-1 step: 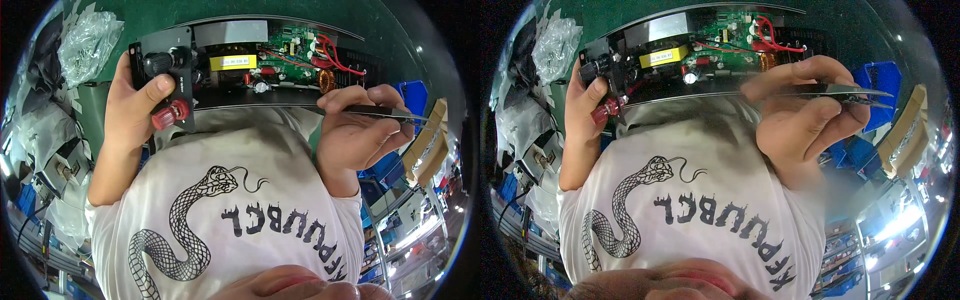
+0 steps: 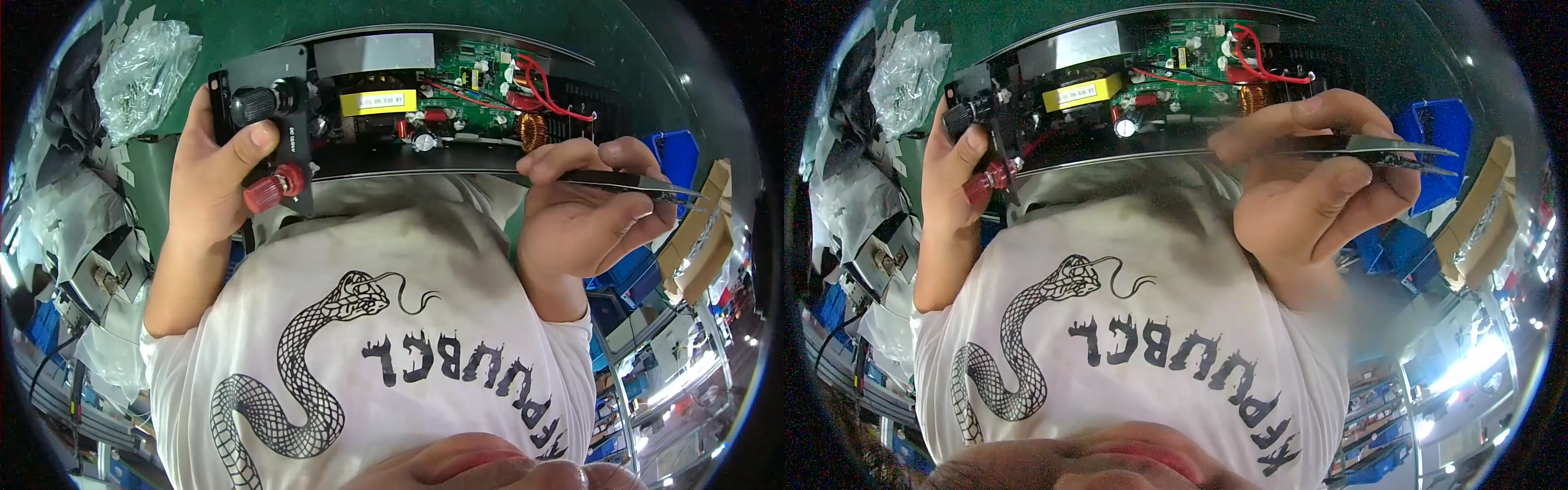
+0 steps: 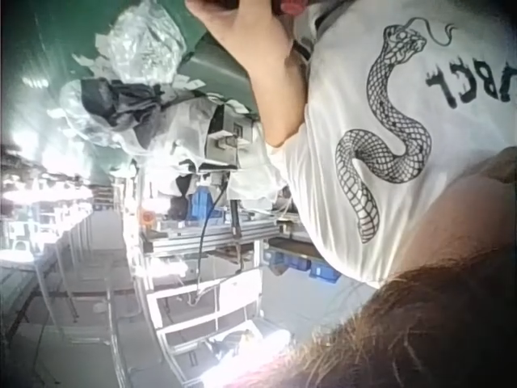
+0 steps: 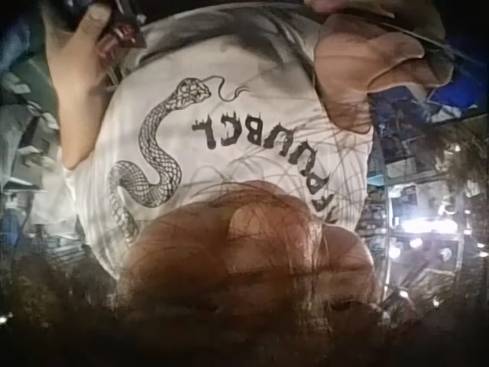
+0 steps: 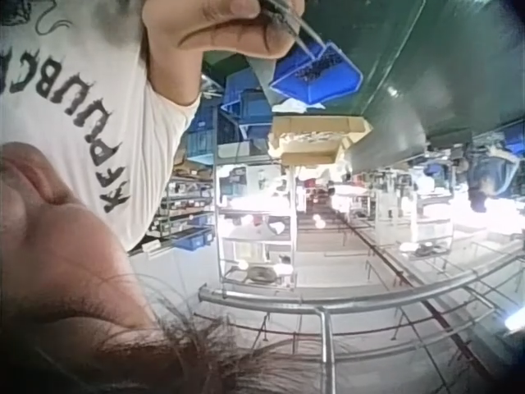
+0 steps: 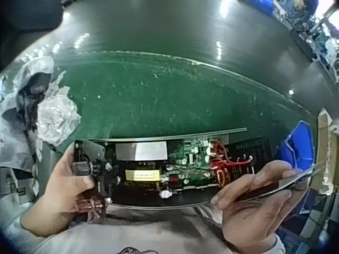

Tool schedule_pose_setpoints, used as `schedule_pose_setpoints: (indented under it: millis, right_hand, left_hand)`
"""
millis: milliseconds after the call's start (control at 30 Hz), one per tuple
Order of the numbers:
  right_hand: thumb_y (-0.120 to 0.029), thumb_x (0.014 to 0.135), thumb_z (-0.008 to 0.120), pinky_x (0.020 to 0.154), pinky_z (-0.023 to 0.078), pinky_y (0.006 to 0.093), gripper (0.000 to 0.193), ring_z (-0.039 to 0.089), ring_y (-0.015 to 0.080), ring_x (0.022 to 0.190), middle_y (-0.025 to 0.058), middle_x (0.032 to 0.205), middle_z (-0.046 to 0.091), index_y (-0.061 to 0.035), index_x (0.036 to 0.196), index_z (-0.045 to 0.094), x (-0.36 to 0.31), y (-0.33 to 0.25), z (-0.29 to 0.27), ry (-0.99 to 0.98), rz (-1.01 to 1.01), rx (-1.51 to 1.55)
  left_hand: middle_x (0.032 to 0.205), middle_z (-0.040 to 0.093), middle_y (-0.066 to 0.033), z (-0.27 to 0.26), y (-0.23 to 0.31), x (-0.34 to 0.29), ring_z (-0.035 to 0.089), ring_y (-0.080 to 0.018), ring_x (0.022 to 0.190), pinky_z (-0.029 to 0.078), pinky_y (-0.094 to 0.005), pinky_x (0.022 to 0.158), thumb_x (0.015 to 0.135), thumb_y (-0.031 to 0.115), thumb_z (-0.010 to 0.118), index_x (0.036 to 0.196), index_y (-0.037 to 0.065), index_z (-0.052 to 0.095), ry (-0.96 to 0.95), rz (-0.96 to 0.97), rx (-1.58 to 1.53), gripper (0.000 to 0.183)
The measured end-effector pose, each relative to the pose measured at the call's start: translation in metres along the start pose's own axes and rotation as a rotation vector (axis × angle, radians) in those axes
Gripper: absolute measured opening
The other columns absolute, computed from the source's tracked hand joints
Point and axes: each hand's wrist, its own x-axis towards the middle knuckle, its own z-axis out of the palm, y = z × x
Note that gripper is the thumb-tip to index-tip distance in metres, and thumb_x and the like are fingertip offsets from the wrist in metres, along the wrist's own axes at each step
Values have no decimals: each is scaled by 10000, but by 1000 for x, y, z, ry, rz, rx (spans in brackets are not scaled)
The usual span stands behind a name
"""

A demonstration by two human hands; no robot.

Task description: The recorder is assembling electronic components, connecting wiring to a circuit board and housing at a manufacturing workstation.

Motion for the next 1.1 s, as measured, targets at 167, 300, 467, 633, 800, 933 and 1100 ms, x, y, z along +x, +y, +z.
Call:
schedule_pose_setpoints:
  millis: [167, 300, 467, 633, 800, 933, 1100]
  right_hand:
    - [-459, 1037, 388, 506, 558, 467, 334, 574, 281, 573, 100, 1044, 465, -165, 1182, 323, 5, -9, 0, -108, 62, 65]
    - [-449, 1040, 385, 517, 565, 482, 301, 564, 278, 564, 100, 1029, 448, -201, 1185, 295, 5, -11, 3, -176, 53, 69]
    - [-437, 1043, 387, 538, 575, 488, 292, 566, 278, 566, 99, 1037, 449, -208, 1196, 290, 3, -9, 4, -160, 31, 73]
    - [-435, 1043, 388, 567, 582, 497, 295, 576, 280, 581, 95, 1050, 454, -218, 1215, 286, 2, -13, 5, -167, 51, 76]
    - [-472, 1025, 418, 596, 582, 513, 315, 583, 287, 603, 71, 1052, 456, -235, 1205, 314, 1, -10, 2, -185, 104, 73]
    - [-499, 1013, 427, 597, 582, 509, 350, 580, 292, 603, 58, 1044, 457, -203, 1181, 347, 3, -13, 3, -187, 80, 60]
    - [-515, 1015, 393, 580, 578, 482, 367, 555, 261, 588, 25, 1053, 463, -177, 1152, 423, 2, -1, -7, -223, 11, 379]
  left_hand:
    - [1121, 648, -159, -10, 2, 3, 684, -244, 959, 595, -360, 810, 832, 143, 779, 1256, -24, 488, -70, -41, -77, 540]
    - [1117, 647, -154, -8, 1, 3, 688, -242, 937, 607, -356, 774, 838, 140, 772, 1256, -24, 487, -21, -24, -66, 532]
    - [1109, 643, -144, -8, 1, 2, 685, -238, 942, 605, -358, 780, 843, 151, 771, 1251, -30, 484, -27, -27, -49, 530]
    - [1110, 639, -142, -3, 2, 1, 684, -232, 935, 606, -358, 772, 852, 149, 762, 1248, -33, 481, -14, -17, -23, 519]
    - [1103, 638, -134, -6, -1, 1, 681, -226, 940, 601, -358, 783, 856, 152, 757, 1250, -29, 483, 14, -23, -20, 513]
    - [1120, 637, -138, -8, 1, 3, 677, -227, 960, 593, -360, 816, 856, 151, 755, 1265, -27, 479, -47, -53, -49, 525]
    - [1164, 630, -156, -12, 4, 3, 675, -240, 997, 587, -364, 837, 854, 136, 752, 1317, -23, 455, -65, -57, -81, 573]
